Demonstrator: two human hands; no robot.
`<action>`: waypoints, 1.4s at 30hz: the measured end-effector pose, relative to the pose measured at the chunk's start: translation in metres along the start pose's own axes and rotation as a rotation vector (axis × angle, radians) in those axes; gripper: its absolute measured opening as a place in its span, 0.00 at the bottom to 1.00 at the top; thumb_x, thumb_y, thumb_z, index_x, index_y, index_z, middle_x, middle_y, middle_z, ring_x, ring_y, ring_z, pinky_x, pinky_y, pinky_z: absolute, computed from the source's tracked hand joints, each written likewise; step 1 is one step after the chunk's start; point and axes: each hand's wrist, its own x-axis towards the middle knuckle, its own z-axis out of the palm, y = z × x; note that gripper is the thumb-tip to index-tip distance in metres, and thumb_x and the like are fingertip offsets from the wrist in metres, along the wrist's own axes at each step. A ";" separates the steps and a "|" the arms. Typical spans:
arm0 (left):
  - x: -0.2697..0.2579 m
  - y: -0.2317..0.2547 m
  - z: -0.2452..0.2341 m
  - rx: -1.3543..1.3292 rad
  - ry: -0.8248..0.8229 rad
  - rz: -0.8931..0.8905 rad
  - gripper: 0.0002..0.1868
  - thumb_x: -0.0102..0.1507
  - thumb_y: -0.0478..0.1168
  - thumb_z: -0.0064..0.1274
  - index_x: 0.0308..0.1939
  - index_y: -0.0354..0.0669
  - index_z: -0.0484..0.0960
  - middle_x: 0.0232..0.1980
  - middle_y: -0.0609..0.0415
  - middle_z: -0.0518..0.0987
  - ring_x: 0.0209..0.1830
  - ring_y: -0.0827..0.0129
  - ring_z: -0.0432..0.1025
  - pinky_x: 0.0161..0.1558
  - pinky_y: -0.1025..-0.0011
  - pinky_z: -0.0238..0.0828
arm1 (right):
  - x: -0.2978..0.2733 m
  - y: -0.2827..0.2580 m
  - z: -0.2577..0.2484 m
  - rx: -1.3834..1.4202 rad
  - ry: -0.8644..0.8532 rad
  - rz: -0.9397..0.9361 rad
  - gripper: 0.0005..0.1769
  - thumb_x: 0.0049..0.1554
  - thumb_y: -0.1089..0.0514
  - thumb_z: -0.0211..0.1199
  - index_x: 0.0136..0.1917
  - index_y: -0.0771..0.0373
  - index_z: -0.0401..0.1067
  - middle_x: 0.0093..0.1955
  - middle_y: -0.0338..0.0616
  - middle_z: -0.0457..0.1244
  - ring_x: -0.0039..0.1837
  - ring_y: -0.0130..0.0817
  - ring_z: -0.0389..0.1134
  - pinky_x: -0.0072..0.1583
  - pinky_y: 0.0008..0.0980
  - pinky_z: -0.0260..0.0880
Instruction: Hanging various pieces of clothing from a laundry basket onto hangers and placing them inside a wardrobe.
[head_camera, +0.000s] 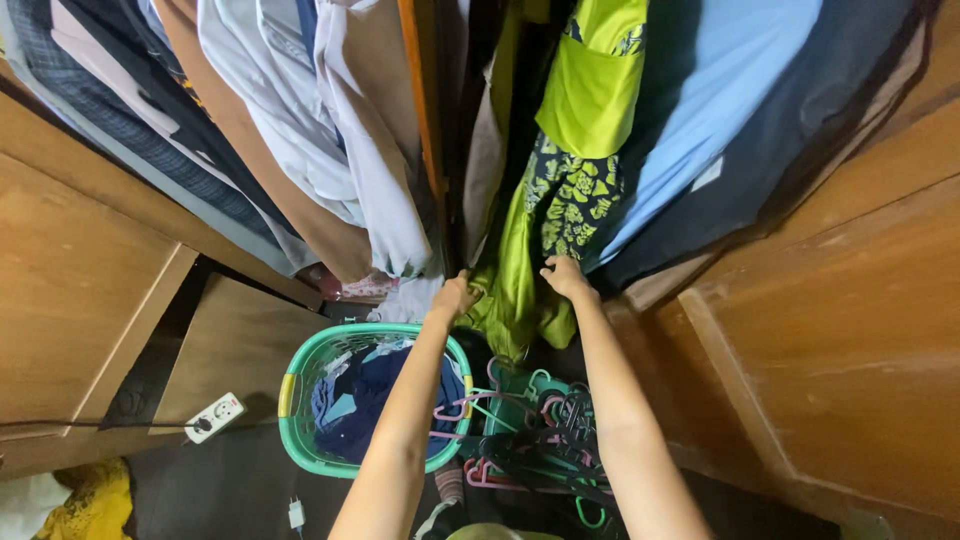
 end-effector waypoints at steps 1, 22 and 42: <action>-0.002 -0.006 0.005 0.001 -0.001 0.001 0.36 0.65 0.58 0.54 0.71 0.44 0.67 0.59 0.30 0.78 0.60 0.39 0.73 0.59 0.49 0.70 | -0.008 -0.006 -0.004 0.001 0.001 0.001 0.24 0.55 0.49 0.70 0.59 0.65 0.77 0.62 0.57 0.69 0.66 0.52 0.68 0.69 0.41 0.66; -0.089 -0.007 0.015 0.186 0.246 0.173 0.47 0.65 0.54 0.54 0.81 0.48 0.46 0.83 0.40 0.41 0.83 0.48 0.41 0.74 0.39 0.42 | -0.111 -0.031 -0.012 -0.090 -0.130 0.085 0.39 0.57 0.50 0.66 0.78 0.54 0.58 0.78 0.61 0.52 0.78 0.59 0.53 0.74 0.47 0.56; -0.132 0.007 -0.012 0.417 0.426 0.200 0.50 0.66 0.60 0.50 0.83 0.51 0.40 0.84 0.37 0.35 0.84 0.47 0.35 0.75 0.39 0.35 | -0.111 -0.054 -0.064 -0.096 0.263 -0.002 0.48 0.56 0.45 0.68 0.80 0.65 0.49 0.77 0.64 0.50 0.76 0.63 0.51 0.75 0.50 0.51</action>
